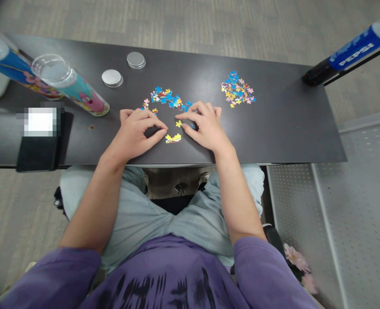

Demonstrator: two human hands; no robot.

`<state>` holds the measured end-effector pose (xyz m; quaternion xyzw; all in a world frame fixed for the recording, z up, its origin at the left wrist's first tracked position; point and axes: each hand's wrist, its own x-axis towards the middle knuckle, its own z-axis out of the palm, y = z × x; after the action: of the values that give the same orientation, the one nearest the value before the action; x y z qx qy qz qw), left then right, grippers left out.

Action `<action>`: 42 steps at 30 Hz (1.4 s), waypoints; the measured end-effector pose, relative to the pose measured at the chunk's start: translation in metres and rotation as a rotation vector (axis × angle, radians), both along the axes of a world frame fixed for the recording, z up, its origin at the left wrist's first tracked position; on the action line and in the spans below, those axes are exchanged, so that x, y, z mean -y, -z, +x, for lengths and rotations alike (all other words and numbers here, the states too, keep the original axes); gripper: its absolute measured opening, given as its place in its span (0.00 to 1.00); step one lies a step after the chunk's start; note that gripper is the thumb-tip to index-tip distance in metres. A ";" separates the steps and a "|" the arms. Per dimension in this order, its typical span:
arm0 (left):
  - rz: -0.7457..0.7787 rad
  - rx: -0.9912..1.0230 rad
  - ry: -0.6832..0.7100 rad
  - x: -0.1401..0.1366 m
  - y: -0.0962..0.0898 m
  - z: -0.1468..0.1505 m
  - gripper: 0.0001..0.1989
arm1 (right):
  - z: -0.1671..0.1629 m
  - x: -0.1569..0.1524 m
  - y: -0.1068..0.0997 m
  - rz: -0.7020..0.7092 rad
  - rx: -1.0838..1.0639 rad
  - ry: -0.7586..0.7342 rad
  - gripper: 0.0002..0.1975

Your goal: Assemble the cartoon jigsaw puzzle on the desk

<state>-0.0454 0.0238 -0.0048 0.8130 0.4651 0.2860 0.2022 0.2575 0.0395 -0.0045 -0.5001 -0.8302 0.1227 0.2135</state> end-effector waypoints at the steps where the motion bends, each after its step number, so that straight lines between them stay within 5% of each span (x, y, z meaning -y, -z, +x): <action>1: -0.001 -0.001 0.000 0.000 0.000 0.000 0.09 | 0.000 0.000 0.000 -0.002 0.002 -0.004 0.12; 25: -0.044 -0.015 0.082 0.001 -0.002 -0.002 0.16 | 0.000 -0.001 -0.006 -0.170 -0.163 -0.100 0.11; 42: -0.036 -0.022 0.083 0.000 -0.001 -0.002 0.09 | -0.005 0.000 -0.006 -0.146 -0.119 -0.097 0.07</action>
<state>-0.0473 0.0235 -0.0039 0.8310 0.4382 0.2598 0.2236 0.2524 0.0394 0.0014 -0.4655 -0.8281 0.2225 0.2193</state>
